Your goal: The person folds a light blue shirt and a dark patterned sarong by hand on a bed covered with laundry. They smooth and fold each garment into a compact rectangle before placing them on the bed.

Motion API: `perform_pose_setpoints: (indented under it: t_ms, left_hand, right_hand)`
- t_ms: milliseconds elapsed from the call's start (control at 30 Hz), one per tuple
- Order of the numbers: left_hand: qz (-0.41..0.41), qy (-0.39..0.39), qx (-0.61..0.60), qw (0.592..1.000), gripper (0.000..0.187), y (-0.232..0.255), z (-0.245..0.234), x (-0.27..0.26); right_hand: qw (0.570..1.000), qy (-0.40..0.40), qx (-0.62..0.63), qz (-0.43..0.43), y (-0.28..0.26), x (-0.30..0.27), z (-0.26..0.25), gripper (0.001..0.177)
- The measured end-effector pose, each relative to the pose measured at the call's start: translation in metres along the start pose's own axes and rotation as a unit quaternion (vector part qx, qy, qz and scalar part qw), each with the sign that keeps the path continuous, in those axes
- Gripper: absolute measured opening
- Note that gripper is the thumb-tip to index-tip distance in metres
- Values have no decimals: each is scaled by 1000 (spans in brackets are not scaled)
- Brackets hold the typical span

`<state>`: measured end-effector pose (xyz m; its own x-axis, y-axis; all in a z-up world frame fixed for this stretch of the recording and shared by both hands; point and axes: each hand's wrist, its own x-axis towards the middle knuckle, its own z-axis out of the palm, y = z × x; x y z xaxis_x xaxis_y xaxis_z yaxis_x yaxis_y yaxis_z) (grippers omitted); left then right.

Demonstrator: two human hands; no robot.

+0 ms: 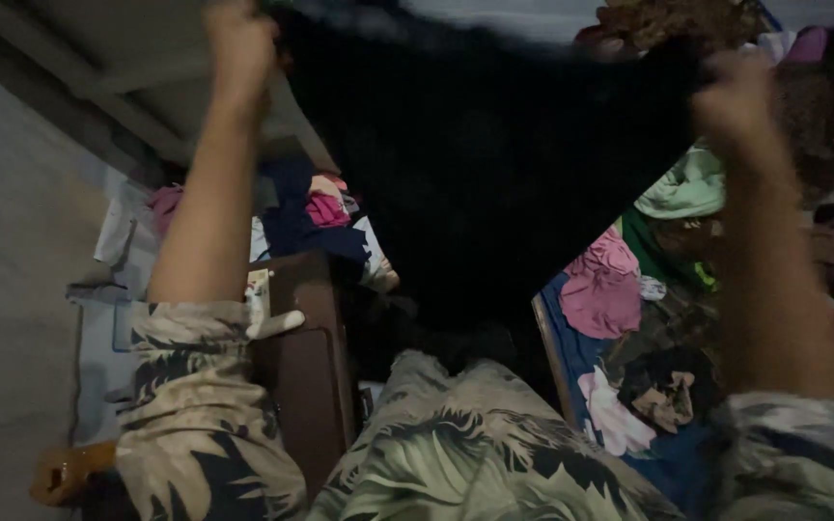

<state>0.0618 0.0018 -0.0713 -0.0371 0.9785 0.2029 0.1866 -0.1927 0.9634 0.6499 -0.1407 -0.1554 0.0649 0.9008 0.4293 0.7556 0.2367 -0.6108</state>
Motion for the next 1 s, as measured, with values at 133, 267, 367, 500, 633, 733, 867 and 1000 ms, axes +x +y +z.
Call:
perform_pose_setpoints:
  t_ms: [133,267,367,500,633,733,867,1000]
  left_hand:
    - [-77,-120,190,971,43,-17,-19,-12]
    - [-144,-227,376,887,78,-52,17,-79]
    - [-174,-276,-26,945,55,-203,39,-78]
    - [-269,-243,-52,930,32,-148,28,-39]
    - [-225,-238,-318,890,34,-65,18,-14]
    - [-171,-217,-144,950,44,-118,27,-36]
    - [-224,-175,-51,957,41,-171,39,-41]
    - [-225,-161,-251,928,30,-103,32,-29]
  right_hand:
    - [994,-19,-105,-1,32,-9,33,50]
    - [972,-39,-230,-5,39,-18,65,105]
    - [971,-189,-7,145,31,-53,89,80]
    - [893,-142,215,369,-41,-24,33,59]
    - [868,-43,476,133,-8,-3,-3,27]
    - [921,-112,338,155,-58,-34,29,35]
    - [893,-109,326,290,-75,-61,53,51]
    - [767,-59,571,286,-7,-52,16,29]
